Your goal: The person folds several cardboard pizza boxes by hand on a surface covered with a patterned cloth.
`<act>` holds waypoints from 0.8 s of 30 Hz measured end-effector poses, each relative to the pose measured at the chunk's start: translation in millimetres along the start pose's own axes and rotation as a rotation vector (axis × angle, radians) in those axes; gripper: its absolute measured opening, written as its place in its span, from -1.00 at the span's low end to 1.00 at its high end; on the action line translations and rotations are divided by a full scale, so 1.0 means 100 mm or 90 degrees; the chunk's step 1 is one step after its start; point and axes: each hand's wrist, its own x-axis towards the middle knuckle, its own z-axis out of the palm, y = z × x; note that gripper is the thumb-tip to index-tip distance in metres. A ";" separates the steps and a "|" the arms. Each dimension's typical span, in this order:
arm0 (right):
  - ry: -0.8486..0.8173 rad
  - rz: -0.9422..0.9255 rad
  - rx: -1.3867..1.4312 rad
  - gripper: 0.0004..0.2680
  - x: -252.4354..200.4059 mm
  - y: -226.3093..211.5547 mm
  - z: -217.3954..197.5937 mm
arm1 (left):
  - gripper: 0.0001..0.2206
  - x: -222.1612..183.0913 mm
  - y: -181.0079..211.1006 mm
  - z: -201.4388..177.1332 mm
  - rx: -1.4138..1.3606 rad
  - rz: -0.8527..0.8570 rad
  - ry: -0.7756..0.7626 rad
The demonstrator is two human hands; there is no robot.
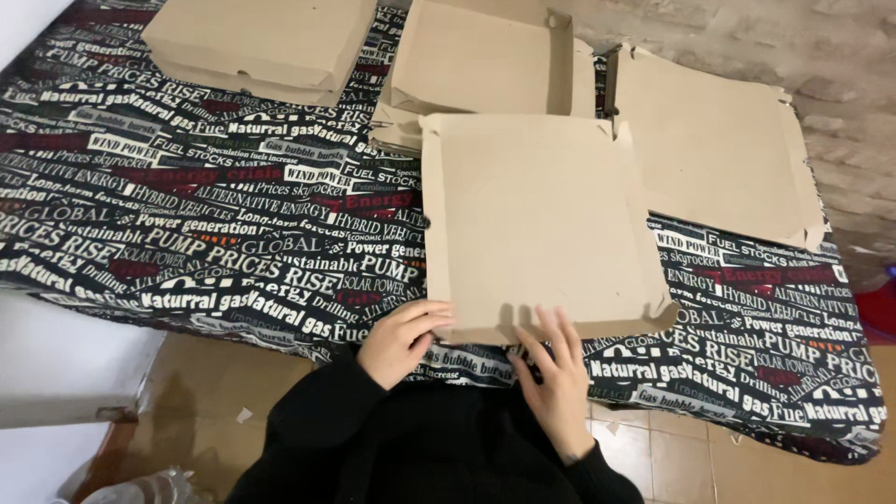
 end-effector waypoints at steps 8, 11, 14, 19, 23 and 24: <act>-0.009 -0.079 0.075 -0.95 0.48 -0.22 0.14 | -0.88 0.02 0.05 0.10 -0.043 0.029 0.105; -0.013 0.036 0.108 -0.95 0.53 -0.08 0.30 | -0.87 0.00 0.05 0.18 -0.062 -0.012 0.182; -0.018 0.037 0.121 -0.94 0.62 -0.14 0.21 | -0.88 0.04 0.14 0.14 -0.053 -0.001 0.225; -0.041 0.017 0.247 -0.95 0.62 -0.28 0.11 | -0.94 0.00 -0.14 0.31 0.011 -0.033 0.268; -0.039 -0.023 0.202 -0.97 0.58 -0.35 0.18 | -0.95 0.08 0.16 0.06 0.077 0.024 0.209; -0.038 -0.035 0.171 -0.96 0.57 -0.36 0.19 | -0.97 0.09 0.16 0.05 0.075 0.005 0.181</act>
